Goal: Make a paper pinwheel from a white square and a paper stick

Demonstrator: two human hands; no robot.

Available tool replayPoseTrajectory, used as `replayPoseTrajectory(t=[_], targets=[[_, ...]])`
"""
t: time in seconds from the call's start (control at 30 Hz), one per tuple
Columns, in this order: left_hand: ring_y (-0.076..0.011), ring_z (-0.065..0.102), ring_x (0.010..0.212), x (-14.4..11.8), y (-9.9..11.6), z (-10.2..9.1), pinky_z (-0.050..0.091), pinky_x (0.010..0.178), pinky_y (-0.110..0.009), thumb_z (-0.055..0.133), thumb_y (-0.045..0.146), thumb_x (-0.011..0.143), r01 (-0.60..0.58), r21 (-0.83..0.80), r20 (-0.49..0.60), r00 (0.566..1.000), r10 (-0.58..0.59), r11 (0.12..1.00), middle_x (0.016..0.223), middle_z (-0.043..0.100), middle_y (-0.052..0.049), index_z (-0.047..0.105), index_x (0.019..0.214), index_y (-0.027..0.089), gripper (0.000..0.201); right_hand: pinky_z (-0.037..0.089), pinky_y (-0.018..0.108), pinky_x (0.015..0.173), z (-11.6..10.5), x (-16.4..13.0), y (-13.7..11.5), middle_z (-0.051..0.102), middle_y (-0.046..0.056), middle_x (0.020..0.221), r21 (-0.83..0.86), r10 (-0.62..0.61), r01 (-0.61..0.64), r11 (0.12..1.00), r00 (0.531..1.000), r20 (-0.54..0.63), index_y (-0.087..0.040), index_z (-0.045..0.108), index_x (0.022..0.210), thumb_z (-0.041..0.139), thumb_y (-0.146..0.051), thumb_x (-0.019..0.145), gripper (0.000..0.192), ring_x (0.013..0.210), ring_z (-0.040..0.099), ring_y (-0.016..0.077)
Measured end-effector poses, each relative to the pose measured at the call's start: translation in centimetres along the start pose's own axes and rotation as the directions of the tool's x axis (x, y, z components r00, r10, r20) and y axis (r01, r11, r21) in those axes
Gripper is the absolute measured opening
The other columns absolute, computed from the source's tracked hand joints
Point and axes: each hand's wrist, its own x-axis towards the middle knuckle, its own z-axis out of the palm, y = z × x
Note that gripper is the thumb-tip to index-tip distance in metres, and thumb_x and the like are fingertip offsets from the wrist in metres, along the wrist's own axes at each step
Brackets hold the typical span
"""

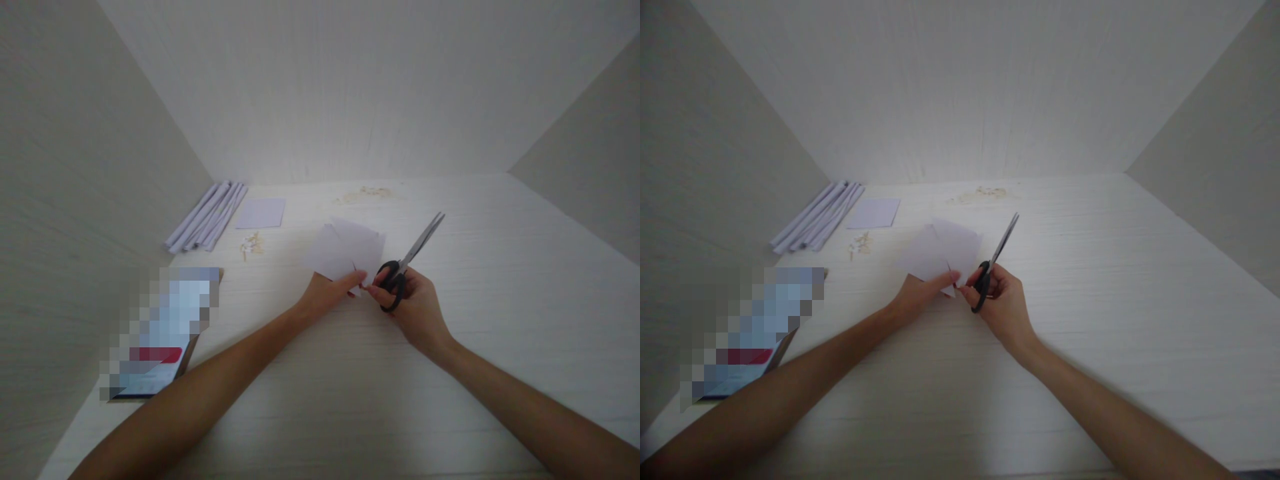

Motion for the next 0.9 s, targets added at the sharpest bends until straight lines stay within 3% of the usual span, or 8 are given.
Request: replayPoseTrajectory(t=[0.43,0.6,0.77,0.9], targets=[[-0.0123,0.056,0.053,0.1,0.01,-0.05,0.048,0.046,-0.023,0.061,0.026,0.063,-0.003,0.001,-0.029,1.0,0.003,1.0,0.058,0.06,0.0,0.058,0.059,0.016,0.011,0.037,0.018,0.043,-0.03,0.02,0.02,0.054,-0.003,0.058,-0.028,-0.011,0.011,1.0,1.0,-0.002,-0.016,0.051,0.066,0.069,-0.022,0.058,0.021,0.05,0.048,0.0074],[-0.0106,0.054,0.051,0.02,0.25,-0.02,0.047,0.044,-0.02,0.061,0.025,0.063,0.007,-0.013,-0.027,1.0,-0.008,1.0,0.056,0.059,0.001,0.057,0.057,0.016,0.011,0.033,0.017,0.037,0.1,-0.12,-0.25,0.05,-0.005,0.054,0.014,0.019,-0.019,1.0,1.0,-0.014,-0.016,0.052,0.067,0.07,-0.027,0.057,0.024,0.042,0.042,0.0053],[-0.0107,0.056,0.051,-0.06,0.29,0.05,0.046,0.044,-0.019,0.06,0.023,0.064,-0.014,-0.016,0.02,1.0,0.015,1.0,0.055,0.06,0.0,0.058,0.056,0.016,0.011,0.033,0.017,0.032,0.09,-0.08,-0.2,0.048,-0.007,0.049,0.115,0.073,-0.076,0.99,0.997,0.026,-0.016,0.05,0.069,0.069,-0.03,0.059,0.025,0.036,0.04,0.0046],[-0.0129,0.058,0.054,-0.08,0.02,0.09,0.047,0.046,-0.022,0.059,0.023,0.065,-0.026,0.003,0.046,0.999,0.026,1.0,0.055,0.061,0.0,0.059,0.057,0.017,0.01,0.033,0.017,0.031,0.0,0.02,-0.05,0.046,-0.007,0.047,0.091,0.073,-0.075,0.993,0.997,0.022,-0.016,0.05,0.069,0.068,-0.031,0.06,0.025,0.036,0.041,0.0049]])
